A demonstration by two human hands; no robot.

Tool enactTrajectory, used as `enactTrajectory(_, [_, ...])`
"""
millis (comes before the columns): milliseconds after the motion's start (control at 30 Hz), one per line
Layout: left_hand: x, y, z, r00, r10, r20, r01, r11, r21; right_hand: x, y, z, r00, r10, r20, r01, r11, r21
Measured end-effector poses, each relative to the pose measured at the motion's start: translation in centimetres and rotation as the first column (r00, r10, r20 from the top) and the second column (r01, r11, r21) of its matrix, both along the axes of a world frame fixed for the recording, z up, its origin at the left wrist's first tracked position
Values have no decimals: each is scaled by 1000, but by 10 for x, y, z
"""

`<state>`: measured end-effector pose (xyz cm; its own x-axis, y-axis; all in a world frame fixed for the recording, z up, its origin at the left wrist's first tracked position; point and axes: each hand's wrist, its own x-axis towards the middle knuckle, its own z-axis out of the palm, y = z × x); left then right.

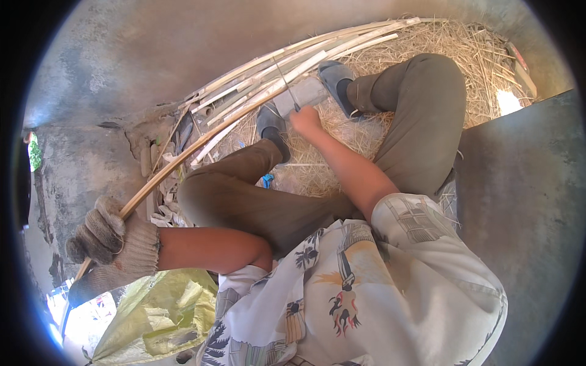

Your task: The person sits on the ground and uses a large knife to split a long bamboo pole into thin strips. They hold the bamboo with gloved hands and repeatedly strike it with the knife to separate the sections.

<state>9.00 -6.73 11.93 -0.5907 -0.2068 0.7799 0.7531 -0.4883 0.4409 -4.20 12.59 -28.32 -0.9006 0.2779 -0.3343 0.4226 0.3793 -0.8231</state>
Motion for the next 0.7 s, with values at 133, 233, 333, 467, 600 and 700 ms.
enactTrajectory(133, [9, -11, 8, 1000, 12, -18, -13, 1000, -23, 3, 2, 15, 996, 91, 5, -91, 995, -31])
enactTrajectory(233, [1, -15, 1, 996, -73, -60, 72, 997, -6, 12, 12, 59, 987, 74, -145, -58, 992, 114])
enactTrajectory(333, [13, -6, 13, 981, -117, -153, 120, 993, 8, 13, 1, 102, 907, 273, -320, -203, 950, 235])
enactTrajectory(467, [41, 9, 14, 942, -132, -309, 159, 985, 65, 11, -7, 70, 846, 233, -480, -179, 971, 156])
enactTrajectory(600, [52, 22, 14, 861, -117, -496, 188, 977, 95, 14, 29, -8, 981, -178, 72, 182, 982, -42])
enactTrajectory(700, [58, 7, 12, 908, -209, -362, 190, 978, -89, -4, 21, 14, 881, -381, 282, 472, 756, -453])
